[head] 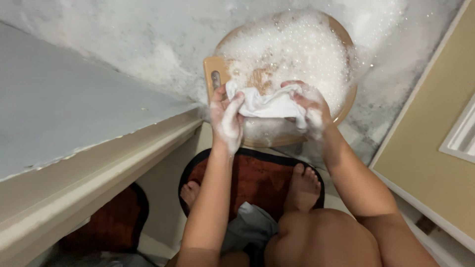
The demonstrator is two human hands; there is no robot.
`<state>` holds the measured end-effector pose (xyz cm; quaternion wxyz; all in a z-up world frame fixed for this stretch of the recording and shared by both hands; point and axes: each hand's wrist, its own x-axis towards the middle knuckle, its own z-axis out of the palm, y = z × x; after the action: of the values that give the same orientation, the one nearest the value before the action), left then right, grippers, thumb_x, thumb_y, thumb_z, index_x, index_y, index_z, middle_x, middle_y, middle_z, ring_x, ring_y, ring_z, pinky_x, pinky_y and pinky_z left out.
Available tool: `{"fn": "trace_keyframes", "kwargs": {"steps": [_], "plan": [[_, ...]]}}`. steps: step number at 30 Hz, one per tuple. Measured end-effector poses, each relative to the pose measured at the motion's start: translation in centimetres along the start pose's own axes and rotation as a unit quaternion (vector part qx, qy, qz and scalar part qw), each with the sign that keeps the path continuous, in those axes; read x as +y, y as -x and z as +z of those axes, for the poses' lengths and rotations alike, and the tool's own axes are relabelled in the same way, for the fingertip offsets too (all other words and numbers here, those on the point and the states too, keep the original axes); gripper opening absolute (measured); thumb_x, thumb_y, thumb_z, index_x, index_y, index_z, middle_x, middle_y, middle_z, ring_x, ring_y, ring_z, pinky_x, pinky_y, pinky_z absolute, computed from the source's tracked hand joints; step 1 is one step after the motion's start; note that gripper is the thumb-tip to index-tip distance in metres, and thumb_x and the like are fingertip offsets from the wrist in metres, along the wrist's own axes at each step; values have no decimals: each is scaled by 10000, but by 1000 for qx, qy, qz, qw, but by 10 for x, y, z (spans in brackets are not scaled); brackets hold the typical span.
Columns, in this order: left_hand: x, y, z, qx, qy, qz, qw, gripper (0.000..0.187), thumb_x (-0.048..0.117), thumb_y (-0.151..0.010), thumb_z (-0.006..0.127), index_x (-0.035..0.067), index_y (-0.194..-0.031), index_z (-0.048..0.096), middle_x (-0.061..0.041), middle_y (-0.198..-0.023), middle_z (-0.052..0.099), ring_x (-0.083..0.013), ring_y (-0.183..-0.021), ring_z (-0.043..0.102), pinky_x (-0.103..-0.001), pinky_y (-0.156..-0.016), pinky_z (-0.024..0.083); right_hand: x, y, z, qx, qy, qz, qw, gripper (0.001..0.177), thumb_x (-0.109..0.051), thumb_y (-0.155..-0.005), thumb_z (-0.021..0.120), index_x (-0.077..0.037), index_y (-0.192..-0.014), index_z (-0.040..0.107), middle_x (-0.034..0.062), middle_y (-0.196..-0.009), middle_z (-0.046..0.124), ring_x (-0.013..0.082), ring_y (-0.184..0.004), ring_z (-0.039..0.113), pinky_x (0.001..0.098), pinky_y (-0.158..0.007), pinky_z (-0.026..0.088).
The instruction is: The person washes a garment by hand in a basin of soapy water using a wooden washboard, rubbing the fabric against the board and through the suds.
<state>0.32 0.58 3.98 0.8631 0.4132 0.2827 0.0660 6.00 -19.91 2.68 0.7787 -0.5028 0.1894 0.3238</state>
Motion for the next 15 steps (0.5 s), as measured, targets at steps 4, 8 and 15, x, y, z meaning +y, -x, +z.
{"fn": "trace_keyframes", "kwargs": {"steps": [4, 8, 15], "plan": [[-20, 20, 1, -6, -280, 9, 960, 281, 27, -884, 739, -10, -1134, 616, -158, -1030, 744, -221, -934, 722, -334, -822, 591, 20, -2, -23, 142, 380, -42, 913, 158, -248, -1098, 626, -163, -1230, 640, 166, -1017, 691, 340, -744, 686, 391, -540, 465], [-37, 33, 10, -115, -631, -158, 751, 206, 231, -997, 603, 46, -1087, 594, -219, -860, 736, -308, -773, 727, -425, -706, 558, 63, -17, -75, -46, 712, -374, 592, 118, -250, -1012, 614, -214, -924, 684, 101, -1106, 726, 311, -978, 730, 404, -892, 579], [-168, -1, -56, -211, -707, 197, 646, 88, 96, -845, 604, 28, -862, 657, -199, -825, 694, -374, -796, 692, -487, -732, 563, 142, -92, -119, -105, 847, -13, 520, 348, -76, -863, 605, 24, -1162, 754, 231, -1133, 712, 361, -1008, 717, 442, -922, 551]]}}
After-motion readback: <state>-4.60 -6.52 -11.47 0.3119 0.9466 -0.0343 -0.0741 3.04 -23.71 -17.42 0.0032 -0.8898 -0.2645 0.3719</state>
